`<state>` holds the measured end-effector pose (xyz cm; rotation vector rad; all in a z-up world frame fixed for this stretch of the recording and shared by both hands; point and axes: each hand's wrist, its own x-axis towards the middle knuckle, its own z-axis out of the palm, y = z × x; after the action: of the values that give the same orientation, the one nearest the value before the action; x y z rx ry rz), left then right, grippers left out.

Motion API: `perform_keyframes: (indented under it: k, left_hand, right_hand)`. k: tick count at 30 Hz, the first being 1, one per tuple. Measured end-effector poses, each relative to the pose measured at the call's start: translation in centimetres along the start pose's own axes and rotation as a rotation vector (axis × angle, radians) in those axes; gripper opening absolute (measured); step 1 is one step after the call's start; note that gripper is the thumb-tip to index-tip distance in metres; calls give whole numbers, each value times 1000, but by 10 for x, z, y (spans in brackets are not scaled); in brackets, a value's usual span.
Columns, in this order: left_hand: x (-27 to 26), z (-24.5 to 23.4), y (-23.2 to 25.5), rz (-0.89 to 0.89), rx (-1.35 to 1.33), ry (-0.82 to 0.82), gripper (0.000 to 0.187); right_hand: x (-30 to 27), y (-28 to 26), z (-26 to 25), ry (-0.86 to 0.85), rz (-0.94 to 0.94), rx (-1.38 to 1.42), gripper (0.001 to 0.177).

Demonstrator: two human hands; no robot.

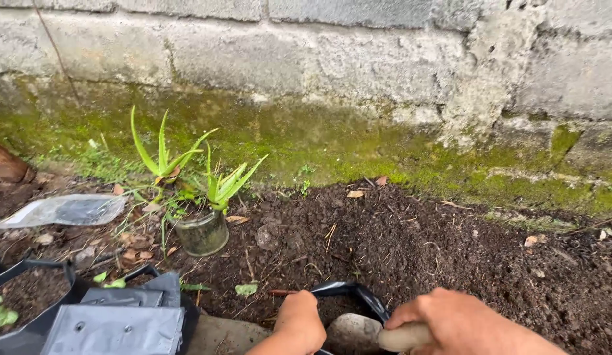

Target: Filling black plastic grow bags with soil using a hand trowel.

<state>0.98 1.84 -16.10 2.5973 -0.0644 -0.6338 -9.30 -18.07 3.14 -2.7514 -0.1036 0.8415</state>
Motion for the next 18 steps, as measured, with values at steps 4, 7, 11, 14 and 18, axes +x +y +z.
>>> perform_keyframes:
  k: [4, 7, 11, 14, 18]
  left_hand:
    - [-14, -16, 2, 22, -18, -64, 50]
    - [-17, -31, 7, -22, -67, -74, 56]
    - [-29, -65, 19, -48, -219, 42, 44]
    - [-34, -82, 25, -113, -471, 29, 45]
    - [-14, -75, 20, -45, -523, 98, 41]
  right_hand:
    - [16, 61, -17, 24, -9, 156, 39]
    - [16, 117, -42, 93, -74, 216, 44]
    - [18, 143, -51, 274, 148, 366, 49]
    - [29, 162, -33, 410, 422, 282, 44]
    - [74, 231, 16, 471, 602, 230, 45]
